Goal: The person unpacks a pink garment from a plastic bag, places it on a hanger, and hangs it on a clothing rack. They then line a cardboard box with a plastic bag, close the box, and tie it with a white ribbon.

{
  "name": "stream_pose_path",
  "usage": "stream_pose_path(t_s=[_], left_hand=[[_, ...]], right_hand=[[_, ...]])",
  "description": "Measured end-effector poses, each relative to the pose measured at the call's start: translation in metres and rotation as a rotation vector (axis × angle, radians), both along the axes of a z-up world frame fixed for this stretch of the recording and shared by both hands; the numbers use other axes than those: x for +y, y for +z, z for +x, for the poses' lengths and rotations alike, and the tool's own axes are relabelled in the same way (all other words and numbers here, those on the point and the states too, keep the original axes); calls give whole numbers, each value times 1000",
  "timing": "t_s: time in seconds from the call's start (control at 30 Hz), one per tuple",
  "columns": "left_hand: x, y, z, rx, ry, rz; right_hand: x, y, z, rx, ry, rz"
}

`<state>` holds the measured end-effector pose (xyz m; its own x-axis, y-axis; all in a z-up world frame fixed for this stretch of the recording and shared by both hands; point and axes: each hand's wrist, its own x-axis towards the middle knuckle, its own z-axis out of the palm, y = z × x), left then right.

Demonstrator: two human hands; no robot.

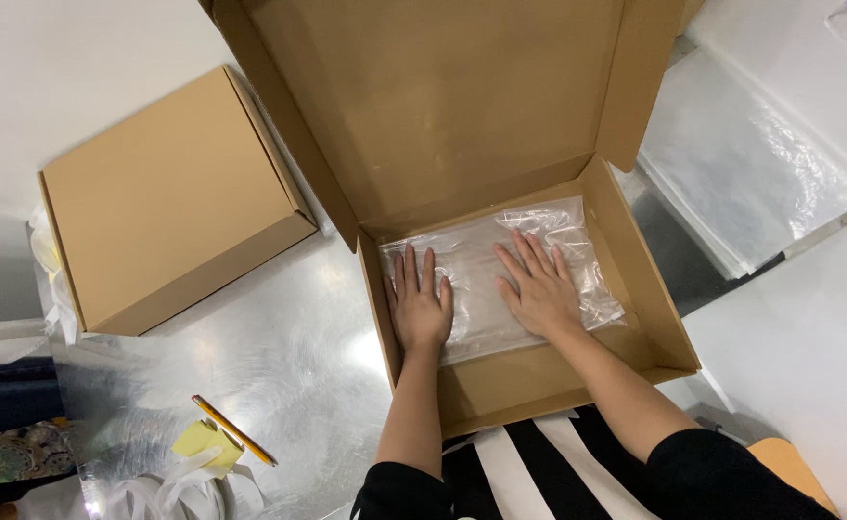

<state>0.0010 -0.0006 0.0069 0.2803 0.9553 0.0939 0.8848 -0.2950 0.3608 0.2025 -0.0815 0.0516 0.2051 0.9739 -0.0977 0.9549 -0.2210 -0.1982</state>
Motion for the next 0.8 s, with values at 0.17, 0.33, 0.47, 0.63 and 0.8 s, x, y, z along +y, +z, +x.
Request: stream_pose_path(t_s=[0.17, 0.33, 0.47, 0.63, 0.8], left_hand=[[0, -3, 0, 24, 0, -21], [0, -3, -2, 34, -16, -45], [1, -3, -3, 54, -35, -55], [0, -2, 3, 96, -125, -28], [3, -1, 5, 74, -226, -142]], right_hand=[[-2, 2, 8, 33, -34, -41], [-7, -8, 23, 9, -67, -32], [-8, -4, 27, 9, -103, -45], [-9, -16, 27, -8, -121, 14], [9, -13, -4, -32, -137, 105]])
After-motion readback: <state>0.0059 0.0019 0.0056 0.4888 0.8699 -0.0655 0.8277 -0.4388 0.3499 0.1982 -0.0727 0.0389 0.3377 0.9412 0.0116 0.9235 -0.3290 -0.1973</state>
